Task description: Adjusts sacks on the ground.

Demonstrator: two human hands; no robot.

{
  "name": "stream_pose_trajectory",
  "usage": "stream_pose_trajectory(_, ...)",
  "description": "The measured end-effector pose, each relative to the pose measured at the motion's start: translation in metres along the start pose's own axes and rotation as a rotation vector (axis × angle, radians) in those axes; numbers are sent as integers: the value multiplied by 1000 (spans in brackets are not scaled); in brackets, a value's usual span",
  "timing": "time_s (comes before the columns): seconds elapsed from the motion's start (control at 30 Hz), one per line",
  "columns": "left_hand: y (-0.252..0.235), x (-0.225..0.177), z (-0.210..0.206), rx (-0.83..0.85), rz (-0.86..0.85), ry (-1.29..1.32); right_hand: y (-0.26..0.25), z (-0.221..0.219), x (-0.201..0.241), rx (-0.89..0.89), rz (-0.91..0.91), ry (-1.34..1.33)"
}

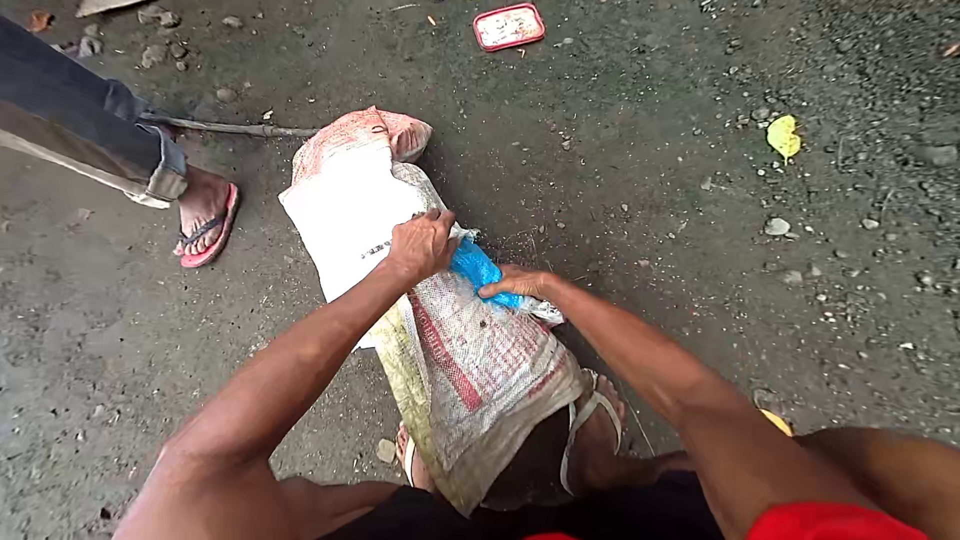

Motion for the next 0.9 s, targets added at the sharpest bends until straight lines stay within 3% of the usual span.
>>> stream_pose_trajectory(0.07, -23, -8, -7, -1, -10, -83, -3, -1, 1, -41, 46, 15)
stream_pose_trajectory(0.17, -48, -7, -30, 196, 74, -226, -3, -5, 2, -65, 84, -44)
stream_pose_trajectory(0.33, -46, -5, -41, 293, 56, -290, -8, -24, -4, -113, 100, -219)
stream_pose_trajectory(0.43, -41, 3, -25, 170, 49, -73, -2, -35, 7, -155, 121, -308)
stream_pose_trajectory(0.57, -30, 4, 33, -128, -29, 151, 39, -22, 65, -291, 232, -297)
stream_pose_trajectory(0.73, 21, 9, 108, -621, -151, 349, 119, 10, 155, -575, 497, 83)
stream_pose_trajectory(0.83, 39, 17, 89, -760, -135, 423, 143, -3, 181, -749, 436, 417)
stream_pose_trajectory(0.9, 37, 41, 44, -713, -32, 457, 121, -29, 174, -892, 396, 533)
Point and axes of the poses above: each hand's wrist, its own y-axis away from the middle knuckle, its own z-axis out of the back of the hand, x = y × z, the point moved 5 cm from there along -y, towards the middle knuckle, and after that the axes turned 15 degrees about -z, right-handed, at the moved point
